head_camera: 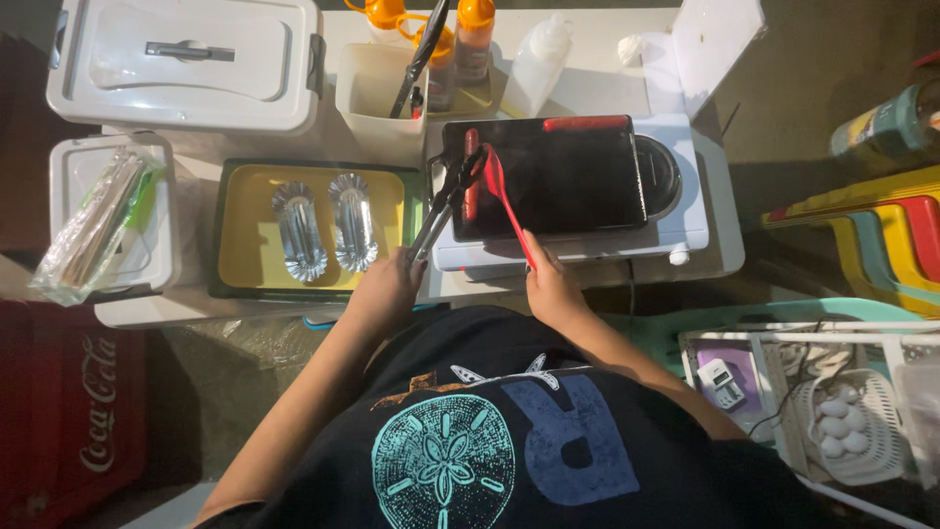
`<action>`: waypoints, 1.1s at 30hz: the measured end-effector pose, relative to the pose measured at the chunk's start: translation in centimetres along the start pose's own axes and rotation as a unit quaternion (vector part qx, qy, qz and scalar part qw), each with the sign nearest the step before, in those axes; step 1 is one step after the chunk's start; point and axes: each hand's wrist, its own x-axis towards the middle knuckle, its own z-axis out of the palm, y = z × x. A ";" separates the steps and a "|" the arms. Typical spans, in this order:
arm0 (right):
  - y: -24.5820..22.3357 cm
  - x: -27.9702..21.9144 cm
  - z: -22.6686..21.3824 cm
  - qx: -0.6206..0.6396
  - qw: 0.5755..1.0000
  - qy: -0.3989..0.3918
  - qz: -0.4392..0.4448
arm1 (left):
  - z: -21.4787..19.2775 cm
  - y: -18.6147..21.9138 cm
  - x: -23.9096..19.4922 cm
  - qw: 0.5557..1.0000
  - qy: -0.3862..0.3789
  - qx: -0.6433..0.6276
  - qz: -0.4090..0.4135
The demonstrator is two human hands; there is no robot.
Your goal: The person grills hot dogs on a tabletop griddle, using tongs and a spatula to turn them, and later uses a marker to label or mark a hot dog.
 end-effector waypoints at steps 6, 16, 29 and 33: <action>1.1 1.6 -1.8 -0.022 0.999 0.012 0.047 | 0.2 0.0 0.3 1.000 0.006 0.006 -0.012; 11.7 11.0 -20.2 -0.298 0.952 0.059 0.027 | 0.9 -0.1 -0.4 0.998 0.052 -0.009 -0.028; 9.5 9.6 -25.5 -0.346 0.937 -0.039 -0.009 | 1.8 0.2 -0.3 0.998 0.051 -0.006 -0.038; 8.6 9.6 -26.0 -0.365 0.930 -0.042 -0.020 | 1.8 0.4 -0.5 0.998 0.057 -0.001 -0.037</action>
